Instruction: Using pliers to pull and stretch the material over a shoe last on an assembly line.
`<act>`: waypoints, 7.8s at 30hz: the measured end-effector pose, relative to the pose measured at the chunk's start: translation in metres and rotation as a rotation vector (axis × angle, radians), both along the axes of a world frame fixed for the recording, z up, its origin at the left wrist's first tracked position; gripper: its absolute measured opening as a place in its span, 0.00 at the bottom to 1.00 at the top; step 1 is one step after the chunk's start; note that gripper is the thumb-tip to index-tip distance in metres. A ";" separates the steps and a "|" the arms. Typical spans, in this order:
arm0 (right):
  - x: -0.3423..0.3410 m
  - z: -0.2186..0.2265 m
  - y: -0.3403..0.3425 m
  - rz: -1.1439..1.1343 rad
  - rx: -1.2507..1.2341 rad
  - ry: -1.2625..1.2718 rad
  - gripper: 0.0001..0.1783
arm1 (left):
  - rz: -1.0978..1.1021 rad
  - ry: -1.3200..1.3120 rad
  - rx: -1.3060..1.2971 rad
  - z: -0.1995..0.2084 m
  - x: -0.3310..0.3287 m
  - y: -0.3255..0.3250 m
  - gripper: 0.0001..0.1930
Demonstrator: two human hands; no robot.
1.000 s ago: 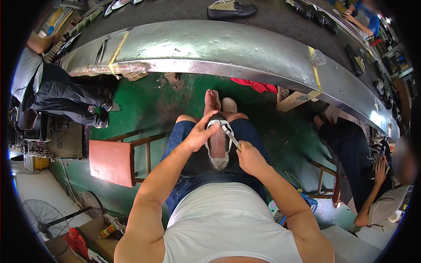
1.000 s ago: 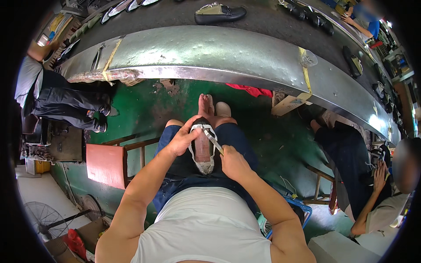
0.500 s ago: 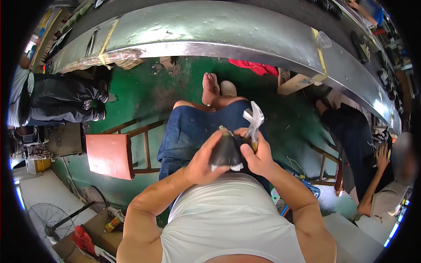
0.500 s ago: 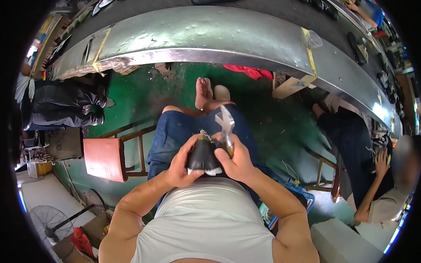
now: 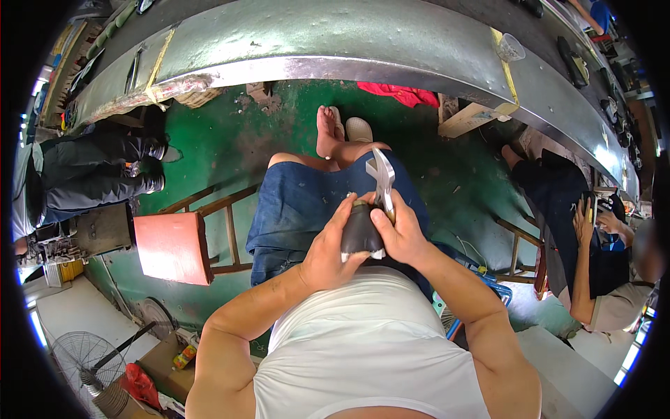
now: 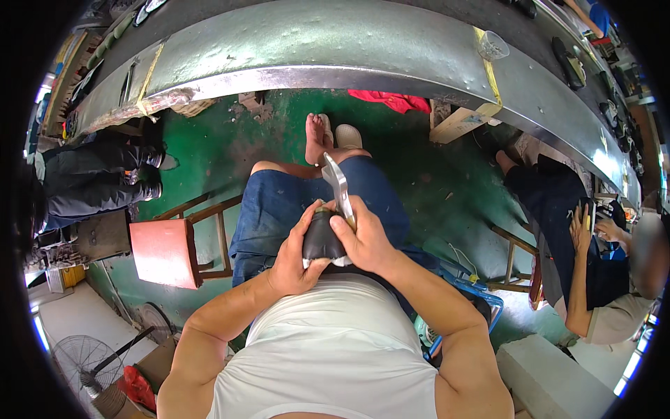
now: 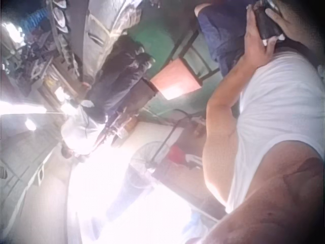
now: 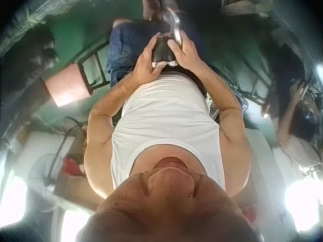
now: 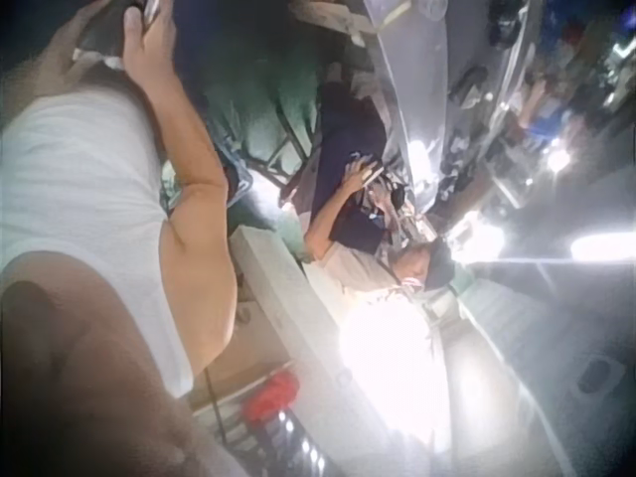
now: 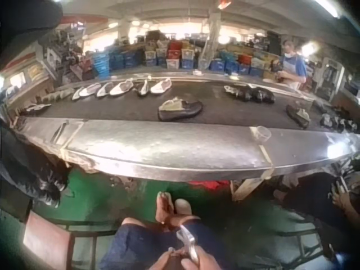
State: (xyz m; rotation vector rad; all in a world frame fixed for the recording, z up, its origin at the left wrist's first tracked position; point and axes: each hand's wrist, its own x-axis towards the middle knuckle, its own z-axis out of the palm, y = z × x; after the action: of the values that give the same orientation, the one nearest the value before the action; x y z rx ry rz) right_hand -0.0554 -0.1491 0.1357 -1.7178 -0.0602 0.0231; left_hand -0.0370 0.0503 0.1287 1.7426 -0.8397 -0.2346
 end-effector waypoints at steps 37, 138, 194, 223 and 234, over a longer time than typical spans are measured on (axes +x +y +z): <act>0.018 -0.099 -0.024 -0.187 -0.129 0.602 0.30 | 0.152 0.772 0.318 -0.092 0.079 0.001 0.13; -0.063 -0.077 -0.058 -0.116 0.021 0.435 0.17 | 0.260 0.527 0.030 -0.011 0.135 -0.054 0.19; -0.001 -0.006 -0.093 0.233 -0.039 0.764 0.23 | 0.356 1.026 0.191 -0.059 0.062 -0.064 0.24; -0.026 0.003 -0.050 0.459 -0.802 0.311 0.14 | 0.103 1.358 0.109 -0.064 0.088 -0.044 0.38; -0.026 -0.007 -0.047 0.504 -0.853 0.262 0.13 | 0.129 1.322 0.135 -0.069 0.088 -0.047 0.31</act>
State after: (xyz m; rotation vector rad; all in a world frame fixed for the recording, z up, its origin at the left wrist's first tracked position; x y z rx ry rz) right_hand -0.0819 -0.1964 0.1283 -2.4869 -0.3239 0.7365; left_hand 0.0515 0.0031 0.0593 1.3258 0.2647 -1.1974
